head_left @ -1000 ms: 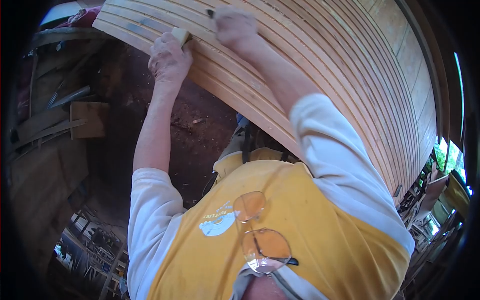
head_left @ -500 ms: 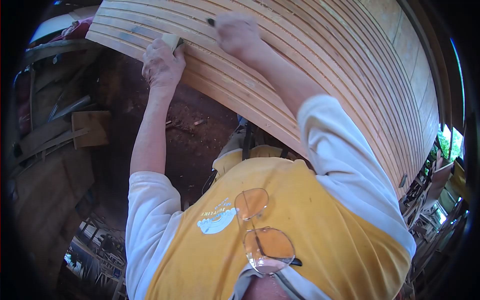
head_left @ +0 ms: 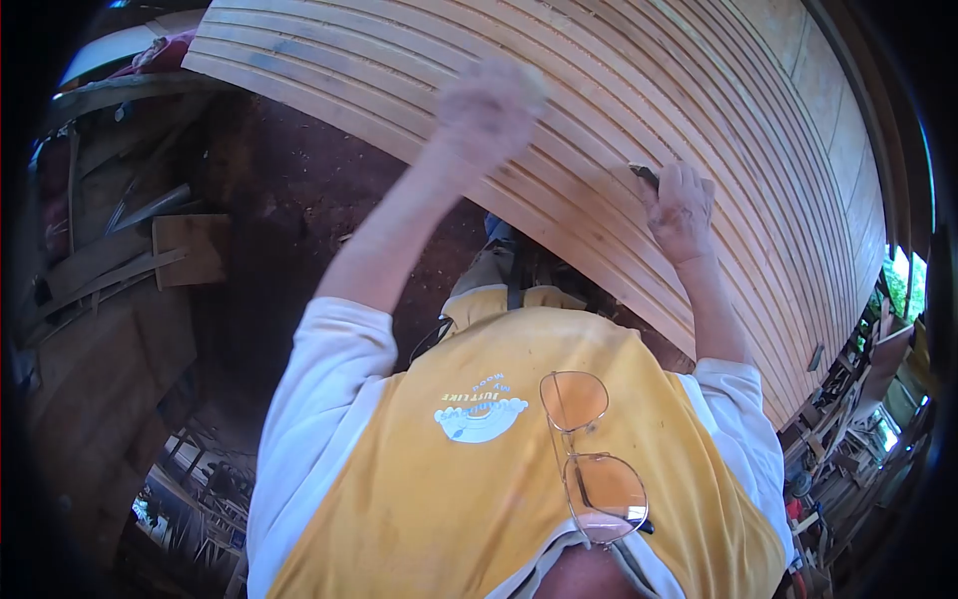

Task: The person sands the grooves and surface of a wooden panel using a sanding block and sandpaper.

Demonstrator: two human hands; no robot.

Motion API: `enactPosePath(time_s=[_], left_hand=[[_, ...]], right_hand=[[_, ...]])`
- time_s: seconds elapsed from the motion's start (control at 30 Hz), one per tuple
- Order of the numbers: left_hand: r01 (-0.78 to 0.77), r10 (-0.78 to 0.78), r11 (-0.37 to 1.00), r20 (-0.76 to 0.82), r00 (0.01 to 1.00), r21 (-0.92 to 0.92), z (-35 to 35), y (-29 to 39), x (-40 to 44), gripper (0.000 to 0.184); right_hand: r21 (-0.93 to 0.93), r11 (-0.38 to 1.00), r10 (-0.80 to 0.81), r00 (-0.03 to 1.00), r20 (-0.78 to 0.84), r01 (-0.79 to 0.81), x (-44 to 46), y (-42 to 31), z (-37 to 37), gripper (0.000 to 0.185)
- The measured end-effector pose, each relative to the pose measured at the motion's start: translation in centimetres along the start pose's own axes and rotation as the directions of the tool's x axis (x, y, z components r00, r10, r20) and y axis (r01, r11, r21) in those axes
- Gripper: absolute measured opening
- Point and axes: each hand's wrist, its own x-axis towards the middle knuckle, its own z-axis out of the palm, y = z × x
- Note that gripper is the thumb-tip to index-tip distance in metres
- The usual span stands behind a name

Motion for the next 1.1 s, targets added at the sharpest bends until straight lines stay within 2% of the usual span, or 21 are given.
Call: enactPosePath(time_s=[0.07,0.1,0.13,0.2,0.27,0.33,0.47,0.5,0.57,0.6,0.63,0.67,0.7,0.77,0.87,0.9,0.93,0.97,1.0,1.07,1.1], left_hand=[[0.016,-0.020,0.995,-0.041,0.999,-0.098,0.2,1.5,-0.6,0.038],[-0.049,0.067,0.969,-0.067,0.996,0.242,-1.2,2.4,-0.2,0.037],[-0.011,0.005,0.996,0.060,0.998,0.092,-0.7,-1.6,0.1,0.036],[0.168,-0.170,0.985,0.208,0.963,0.029,-2.4,-7.7,1.0,0.041],[0.393,-0.426,0.901,0.203,0.882,0.182,-5.8,-8.4,3.8,0.052],[0.155,-0.167,0.976,0.069,0.984,0.154,-2.1,-6.5,1.6,0.042],[-0.039,0.014,0.992,0.201,0.979,0.123,-2.4,3.5,-1.2,0.038],[-0.052,0.041,0.996,0.142,0.989,0.074,-2.5,1.8,-1.8,0.039],[-0.002,0.001,0.974,0.004,1.000,0.226,-3.4,-5.4,-3.0,0.041],[0.122,-0.129,0.941,0.003,0.992,0.315,-5.0,-8.0,-2.5,0.043],[0.234,-0.258,0.883,0.003,0.966,0.407,-6.5,-10.6,-2.1,0.044],[0.386,-0.458,0.825,0.090,0.884,0.413,-8.5,-11.0,-0.7,0.048],[0.382,-0.453,0.823,0.079,0.888,0.420,-8.4,-10.7,-0.6,0.049],[0.369,-0.440,0.812,0.059,0.896,0.452,-8.9,-10.5,-0.4,0.052],[0.376,-0.449,0.821,0.080,0.890,0.431,-8.8,-10.8,-1.1,0.054],[0.381,-0.457,0.815,0.080,0.886,0.436,-9.0,-10.8,-0.9,0.055],[0.388,-0.467,0.810,0.081,0.881,0.440,-9.1,-10.7,-0.8,0.055],[0.398,-0.480,0.804,0.086,0.873,0.442,-8.7,-10.6,-0.7,0.056],[0.386,-0.464,0.807,0.076,0.883,0.447,-8.2,-10.6,-0.8,0.056],[0.363,-0.435,0.796,0.040,0.900,0.485,-8.0,-11.1,-0.9,0.056],[0.366,-0.437,0.798,0.040,0.899,0.479,-7.9,-10.9,-1.1,0.055]], right_hand=[[-0.007,1.000,0.002,1.000,-0.017,-0.002,0.1,-0.3,0.2,0.025],[-0.013,1.000,0.001,1.000,-0.022,-0.001,0.2,-0.4,0.2,0.026],[-0.020,1.000,0.000,1.000,-0.020,0.000,0.2,-0.4,0.2,0.026],[-0.030,1.000,0.007,1.000,-0.023,-0.007,0.1,-0.7,0.3,0.027],[-0.020,1.000,0.011,0.999,-0.034,-0.012,-0.2,-1.0,0.4,0.027],[-0.031,0.999,-0.008,0.998,-0.060,0.006,0.9,-1.0,0.4,0.027],[-0.048,0.999,0.004,1.000,-0.026,-0.006,1.7,-2.2,1.0,0.023],[-0.049,0.999,0.013,1.000,-0.015,-0.014,3.1,-3.0,1.6,0.021],[0.103,0.987,-0.113,0.986,-0.119,0.125,7.2,-5.9,2.7,0.014],[0.265,0.940,-0.145,0.955,-0.257,0.214,10.0,-7.1,5.3,0.011],[0.261,0.938,-0.142,0.941,-0.308,0.227,13.0,-9.8,5.8,0.008],[0.426,0.811,-0.129,0.832,-0.539,0.401,15.6,-11.7,7.0,0.006],[0.221,0.962,-0.111,0.966,-0.232,0.164,17.8,-14.8,4.9,0.004],[0.123,0.991,-0.040,0.987,-0.156,0.059,21.5,-17.9,5.3,0.008],[0.145,0.980,-0.154,0.983,0.099,0.139,18.8,-14.0,3.7,0.010],[0.256,0.960,-0.127,0.992,0.024,0.116,16.0,-11.5,3.4,0.010],[0.215,0.967,-0.132,0.990,-0.044,0.138,12.5,-8.7,3.4,0.013],[0.160,0.985,-0.075,0.994,0.079,0.062,9.5,-6.5,1.8,0.019],[0.130,0.991,-0.034,0.997,0.064,0.025,6.5,-4.6,0.7,0.007],[0.040,0.999,-0.023,0.992,-0.127,0.028,3.7,-2.8,1.7,0.004],[0.074,0.995,-0.060,0.993,-0.102,0.068,4.3,-3.8,1.7,0.003]])
